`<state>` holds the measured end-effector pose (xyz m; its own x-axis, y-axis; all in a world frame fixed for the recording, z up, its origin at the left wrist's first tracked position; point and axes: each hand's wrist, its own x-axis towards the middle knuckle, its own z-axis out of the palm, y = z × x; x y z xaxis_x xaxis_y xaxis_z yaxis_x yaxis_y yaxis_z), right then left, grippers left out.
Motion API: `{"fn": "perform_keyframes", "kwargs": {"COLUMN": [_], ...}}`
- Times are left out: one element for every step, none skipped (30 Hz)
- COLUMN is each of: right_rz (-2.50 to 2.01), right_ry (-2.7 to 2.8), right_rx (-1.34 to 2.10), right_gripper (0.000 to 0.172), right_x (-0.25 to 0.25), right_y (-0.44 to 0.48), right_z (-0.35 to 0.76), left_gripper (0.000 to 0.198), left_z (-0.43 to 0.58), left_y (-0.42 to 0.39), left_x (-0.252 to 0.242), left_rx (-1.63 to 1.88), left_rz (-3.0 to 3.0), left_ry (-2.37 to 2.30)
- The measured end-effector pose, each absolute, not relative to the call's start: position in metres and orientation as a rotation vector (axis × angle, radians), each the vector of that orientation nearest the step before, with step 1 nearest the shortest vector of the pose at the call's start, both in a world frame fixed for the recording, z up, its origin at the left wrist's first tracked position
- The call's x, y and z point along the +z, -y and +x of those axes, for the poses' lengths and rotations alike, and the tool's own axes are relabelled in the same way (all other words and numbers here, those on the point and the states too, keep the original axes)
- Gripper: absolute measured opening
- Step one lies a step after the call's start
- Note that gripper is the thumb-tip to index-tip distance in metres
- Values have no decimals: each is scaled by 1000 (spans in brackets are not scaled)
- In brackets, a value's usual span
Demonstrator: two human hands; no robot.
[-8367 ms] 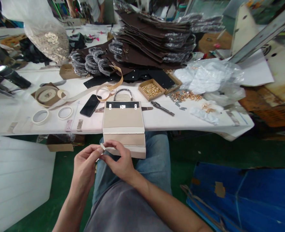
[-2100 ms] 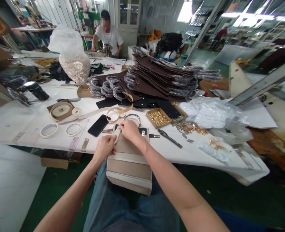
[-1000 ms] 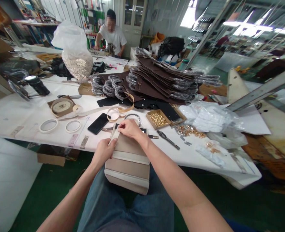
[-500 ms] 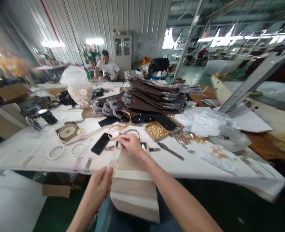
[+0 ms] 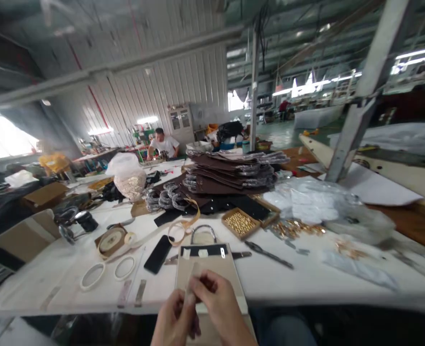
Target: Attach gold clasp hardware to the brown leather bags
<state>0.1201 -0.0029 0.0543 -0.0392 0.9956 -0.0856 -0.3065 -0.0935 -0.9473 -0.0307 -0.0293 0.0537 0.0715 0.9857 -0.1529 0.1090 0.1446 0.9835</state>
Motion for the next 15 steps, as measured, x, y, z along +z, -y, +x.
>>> {"fn": "perform_keyframes", "kwargs": {"right_rz": [-1048,-1053,-1046,-1034,-1022,-1015,-1014,-1024,-1041,-1063,-1090,-1119,-1155,-1201,-1261], "right_ry": [935,923,911,901,895,894,899,908,918,927,943,973,1022,1094,1178], "right_rx": [1401,1398,1411,1434,1455,1472,1483,1481,1465,1439,1409,1383,1357,1321,1261], "right_gripper": [60,61,62,63,62,62,62,62,62,64,65,68,70,72,72], "right_x": [56,55,53,51,47,42,38,33,29,26,23,22,22,24,27], "right_y": [7,10,13,15,18,20,22,24,25,27,28,29,29,30,30], "right_z": [122,124,126,126,127,127,127,127,127,129,131,135,140,147,156], "left_gripper": [67,66,68,73,77,79,76,69,61,54,50,50,52,53,54], "left_z": [-31,-31,-32,-33,-34,-35,-34,-32,-30,-27,-22,-18,-13,-8,-4], "left_y": [34,37,39,39,38,36,34,32,30,29,28,27,26,26,25], "left_x": [49,45,42,40,40,41,43,47,50,53,55,56,55,52,48], "left_rx": [996,1013,1027,1041,1049,1051,1044,1025,999,973,953,944,947,959,965], "left_rz": [1188,1178,1178,1181,1189,1210,1247,1297,1351,1399,1433,1452,1452,1430,1389], "left_ry": [-1288,-1285,-1276,-1265,-1253,-1241,-1226,-1205,-1183,-1166,-1160,-1165,-1176,-1183,-1177]}}
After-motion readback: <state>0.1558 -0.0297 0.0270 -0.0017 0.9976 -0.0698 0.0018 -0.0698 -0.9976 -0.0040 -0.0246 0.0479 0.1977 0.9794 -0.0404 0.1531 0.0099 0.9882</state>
